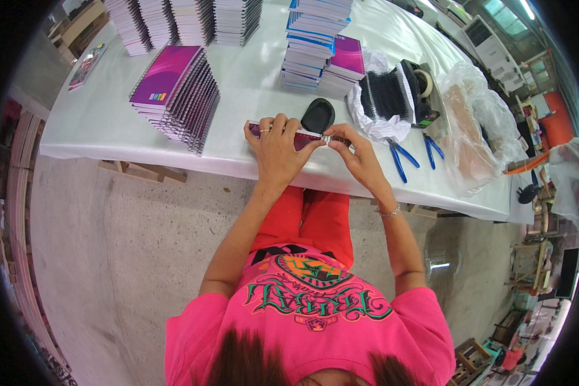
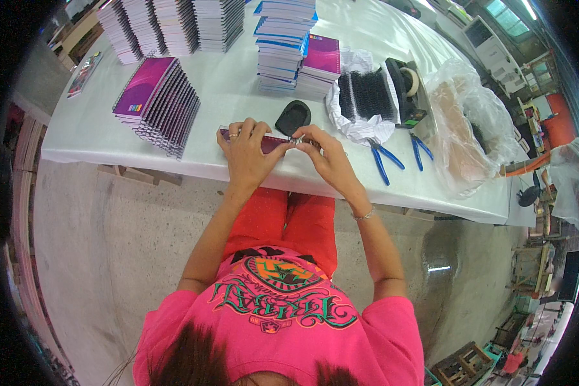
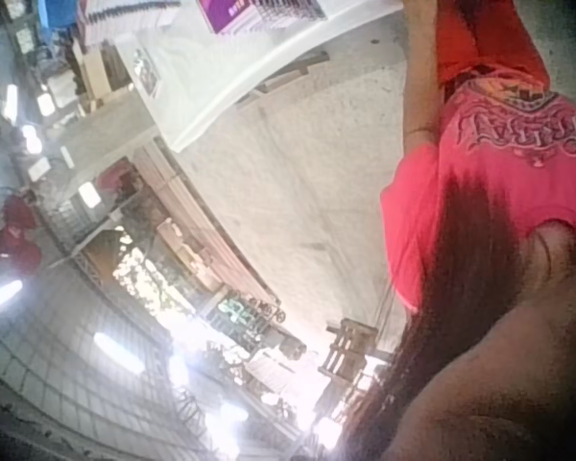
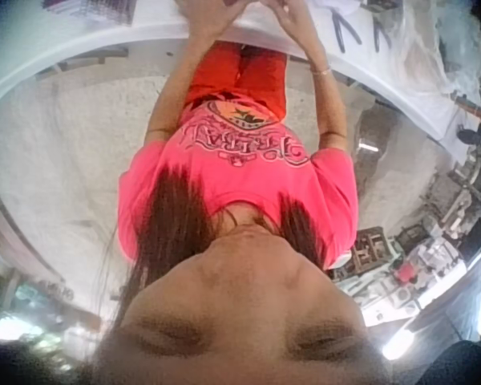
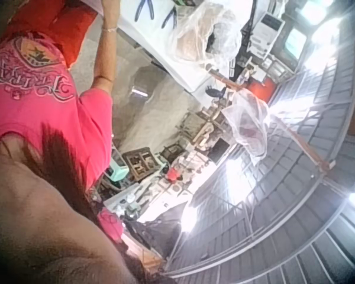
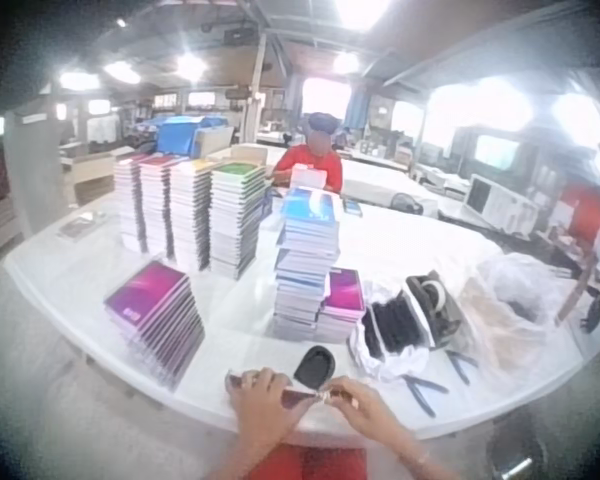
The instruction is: The person trims and crimps the ends of spiral bindings on a stack of notebooks using pliers.
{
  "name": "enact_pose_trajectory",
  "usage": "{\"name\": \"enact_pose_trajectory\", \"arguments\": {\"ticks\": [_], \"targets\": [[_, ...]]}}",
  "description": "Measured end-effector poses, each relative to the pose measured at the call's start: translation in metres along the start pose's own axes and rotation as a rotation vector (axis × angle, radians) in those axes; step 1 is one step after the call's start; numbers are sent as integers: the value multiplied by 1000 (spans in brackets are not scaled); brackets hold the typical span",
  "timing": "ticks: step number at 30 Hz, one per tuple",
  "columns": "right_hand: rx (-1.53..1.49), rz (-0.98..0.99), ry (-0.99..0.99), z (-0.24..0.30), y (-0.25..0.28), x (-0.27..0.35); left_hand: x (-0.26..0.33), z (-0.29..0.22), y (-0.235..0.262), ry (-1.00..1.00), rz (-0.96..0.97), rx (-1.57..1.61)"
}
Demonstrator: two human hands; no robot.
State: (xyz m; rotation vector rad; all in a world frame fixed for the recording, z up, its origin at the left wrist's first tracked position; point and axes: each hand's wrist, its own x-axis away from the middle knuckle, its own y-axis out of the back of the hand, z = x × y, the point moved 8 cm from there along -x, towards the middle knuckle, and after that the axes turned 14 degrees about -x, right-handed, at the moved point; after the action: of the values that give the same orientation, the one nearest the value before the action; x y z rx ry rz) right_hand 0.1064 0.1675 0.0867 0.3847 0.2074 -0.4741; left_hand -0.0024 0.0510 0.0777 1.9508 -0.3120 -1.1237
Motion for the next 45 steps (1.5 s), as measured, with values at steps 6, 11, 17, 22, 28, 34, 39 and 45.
{"name": "enact_pose_trajectory", "arguments": {"ticks": [6, 11, 17, 22, 28, 34, 39, 45], "targets": [[-46, -14, -76, -8, -3, -1, 1, 2, -2, -7, 11, -18], [-6, -16, 58, 0, -1, 0, 0, 2, -3, -3, 49, -11], [-22, -107, -9, 5, -3, 1, 0, 0, -3, 1, 52, -30], [326, 24, 198, 8, -4, -2, -1, -1, 0, -5, 73, -25], [252, -41, 154, 9, -3, -4, -1, 0, -2, -34, 115, -37], [399, -22, 107, 8, -10, -8, 1, 3, 6, -59, 125, 72], [365, -114, 191, 18, -10, -13, 1, 21, 8, 33, 77, 249], [375, -156, 196, 23, -11, -15, 8, 42, 16, 243, -86, 528]]}}
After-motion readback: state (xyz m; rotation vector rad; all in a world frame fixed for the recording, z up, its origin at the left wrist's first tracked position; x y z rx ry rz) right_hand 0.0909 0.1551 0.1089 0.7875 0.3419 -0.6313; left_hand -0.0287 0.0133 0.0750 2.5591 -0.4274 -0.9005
